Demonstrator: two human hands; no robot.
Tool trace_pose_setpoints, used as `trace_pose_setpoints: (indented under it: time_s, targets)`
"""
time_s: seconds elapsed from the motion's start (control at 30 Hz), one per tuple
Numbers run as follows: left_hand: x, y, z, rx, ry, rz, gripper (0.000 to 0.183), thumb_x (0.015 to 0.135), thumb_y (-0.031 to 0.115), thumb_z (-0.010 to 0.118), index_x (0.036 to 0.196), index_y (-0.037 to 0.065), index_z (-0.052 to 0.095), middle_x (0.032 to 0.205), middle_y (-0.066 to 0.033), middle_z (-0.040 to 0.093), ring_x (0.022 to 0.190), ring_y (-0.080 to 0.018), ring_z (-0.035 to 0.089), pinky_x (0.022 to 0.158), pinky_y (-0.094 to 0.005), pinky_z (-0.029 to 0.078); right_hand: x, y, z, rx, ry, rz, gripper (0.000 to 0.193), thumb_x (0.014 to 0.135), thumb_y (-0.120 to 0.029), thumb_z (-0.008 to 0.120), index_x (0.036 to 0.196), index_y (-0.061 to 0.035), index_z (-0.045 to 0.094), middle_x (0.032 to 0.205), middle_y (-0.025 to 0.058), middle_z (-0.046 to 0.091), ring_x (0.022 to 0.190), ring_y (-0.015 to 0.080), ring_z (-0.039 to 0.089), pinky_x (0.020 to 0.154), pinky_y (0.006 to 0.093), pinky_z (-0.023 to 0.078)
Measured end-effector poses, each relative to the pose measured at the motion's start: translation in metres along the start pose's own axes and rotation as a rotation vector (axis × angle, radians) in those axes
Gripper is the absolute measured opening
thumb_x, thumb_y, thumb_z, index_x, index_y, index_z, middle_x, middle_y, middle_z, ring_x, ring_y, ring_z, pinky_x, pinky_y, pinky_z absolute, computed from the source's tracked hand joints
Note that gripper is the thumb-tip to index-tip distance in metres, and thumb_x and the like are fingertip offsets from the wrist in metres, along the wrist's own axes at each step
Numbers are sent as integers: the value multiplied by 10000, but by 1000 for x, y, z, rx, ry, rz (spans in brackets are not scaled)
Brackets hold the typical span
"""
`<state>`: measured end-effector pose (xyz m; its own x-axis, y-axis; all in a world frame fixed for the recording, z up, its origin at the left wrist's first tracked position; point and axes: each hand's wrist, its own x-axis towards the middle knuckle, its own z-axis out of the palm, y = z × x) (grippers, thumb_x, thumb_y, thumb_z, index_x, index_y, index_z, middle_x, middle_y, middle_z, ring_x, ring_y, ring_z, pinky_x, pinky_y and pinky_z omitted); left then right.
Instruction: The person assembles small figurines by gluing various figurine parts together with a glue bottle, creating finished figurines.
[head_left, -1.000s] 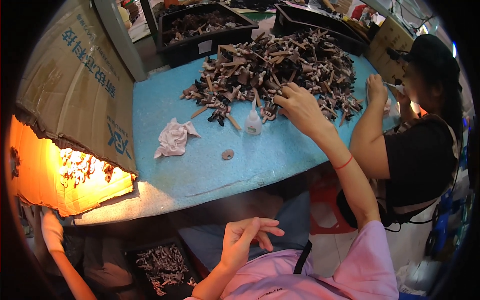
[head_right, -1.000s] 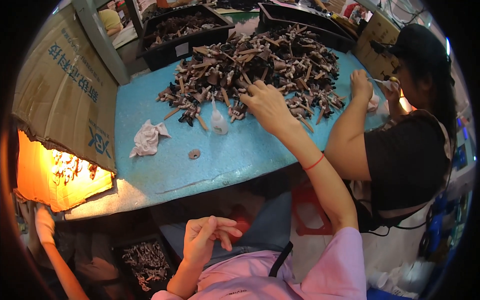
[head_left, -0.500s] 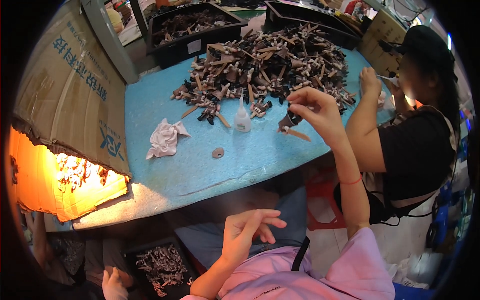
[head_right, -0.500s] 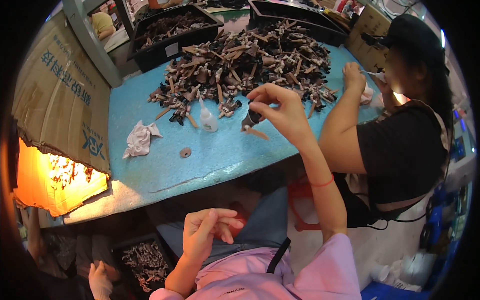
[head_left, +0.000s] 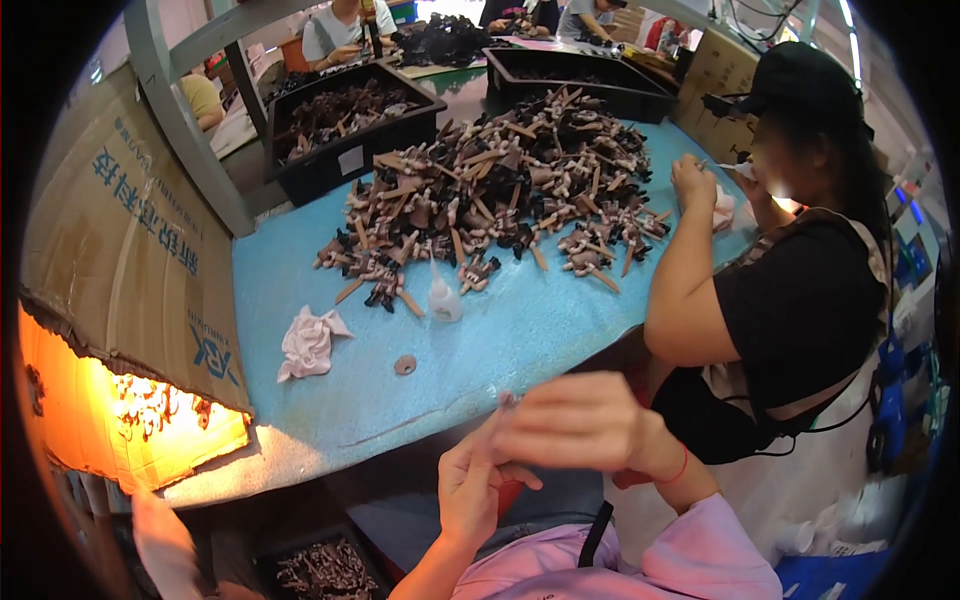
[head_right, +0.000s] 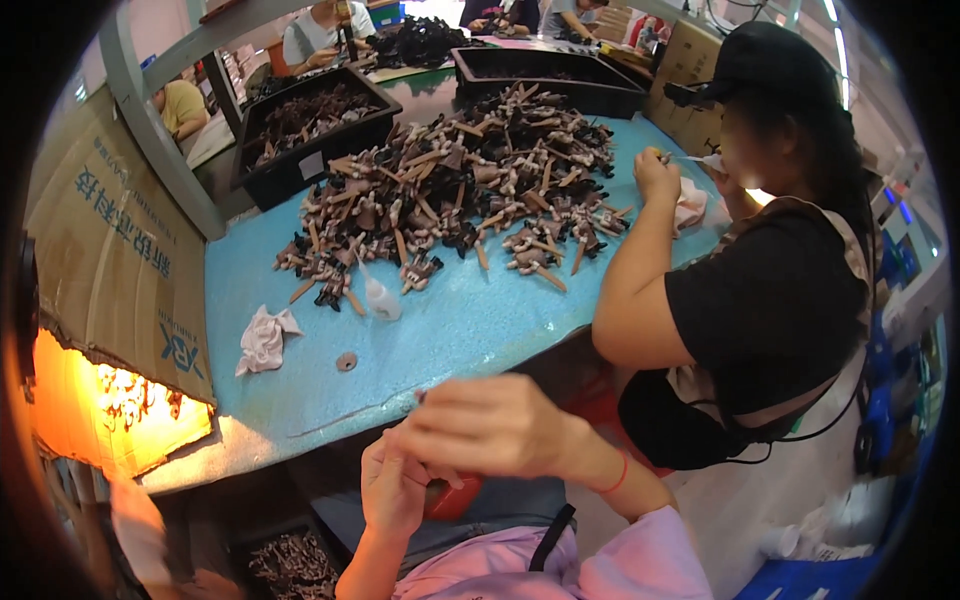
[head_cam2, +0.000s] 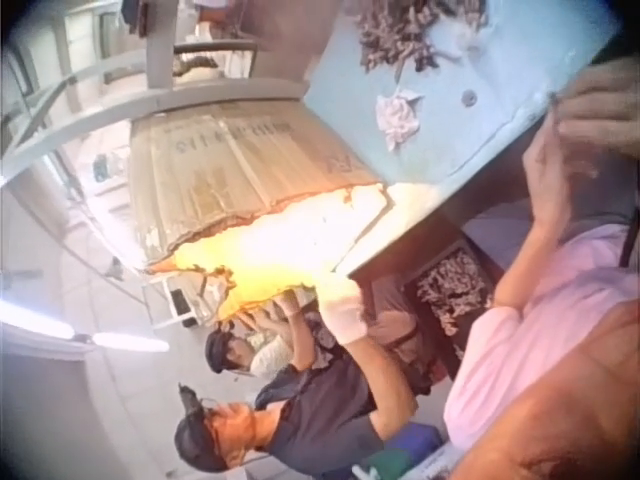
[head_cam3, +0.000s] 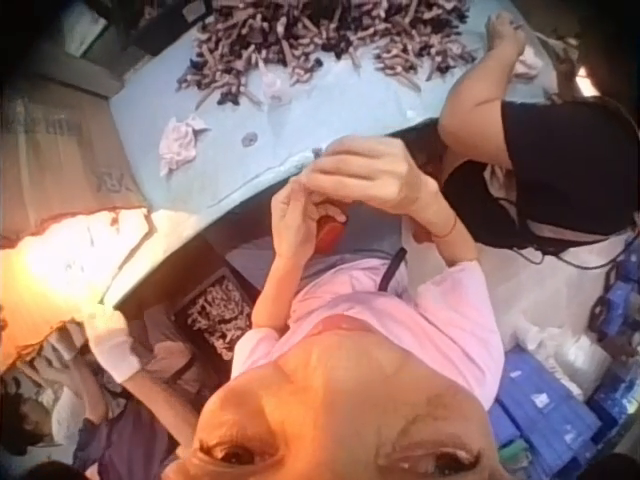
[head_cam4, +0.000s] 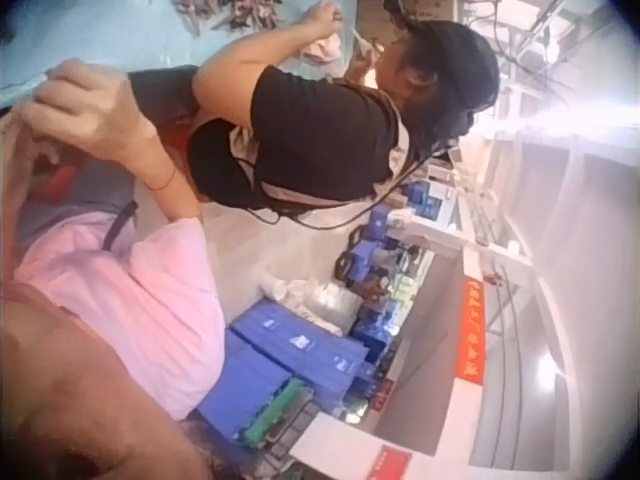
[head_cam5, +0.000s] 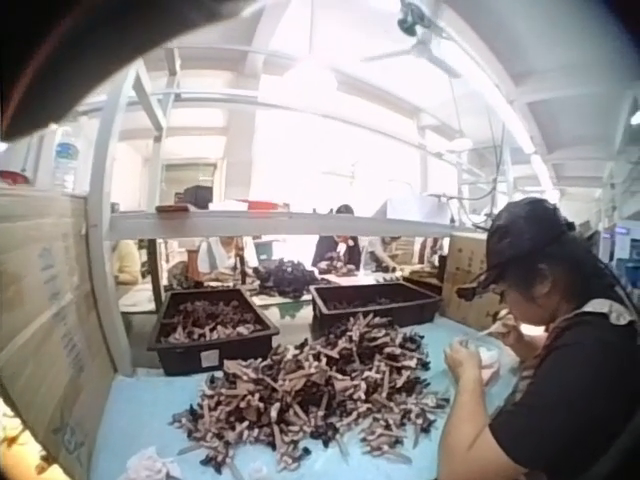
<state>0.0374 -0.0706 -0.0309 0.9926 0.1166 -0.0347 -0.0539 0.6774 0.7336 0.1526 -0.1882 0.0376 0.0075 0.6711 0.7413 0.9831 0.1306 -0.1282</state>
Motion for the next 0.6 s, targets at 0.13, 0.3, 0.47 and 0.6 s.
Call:
trace_pose_setpoints:
  time_s: [0.13, 0.3, 0.47, 0.6]
  targets:
    - [-2, 1, -3, 71, 145, 58, 452, 935, 263, 449, 1219, -89, 447, 1125, -173, 550, 854, -226, 611, 710, -289, 502, -10, -10, 11, 90, -48, -69, 229, 696, -62, 645, 924, -47, 647, 869, 79, 617, 728, 188, 611, 567, 249, 520]
    - [-15, 18, -6, -55, 32, -50, 389, 924, 200, 457, 1188, -85, 467, 1117, -203, 550, 846, -244, 613, 641, -312, 528, -14, -7, 7, 358, 176, 120, 194, 687, 11, 637, 880, -7, 652, 863, 131, 645, 700, 221, 642, 564, 273, 523]
    - [-22, 20, -11, -115, 103, -66, 407, 914, 155, 448, 1245, -77, 402, 1174, -240, 515, 866, -261, 615, 628, -304, 535, -21, 26, 16, 372, 236, 713, 132, 793, 63, 557, 906, 54, 623, 860, 132, 642, 709, 171, 621, 633, 256, 510]
    - [-44, 30, -27, -156, 196, 76, 436, 909, 174, 461, 1244, -93, 380, 1167, -280, 494, 875, -310, 606, 610, -361, 554, -23, 60, 36, 565, 270, 931, 236, 823, 33, 561, 1057, 52, 573, 983, 113, 617, 857, 157, 600, 689, 247, 508]
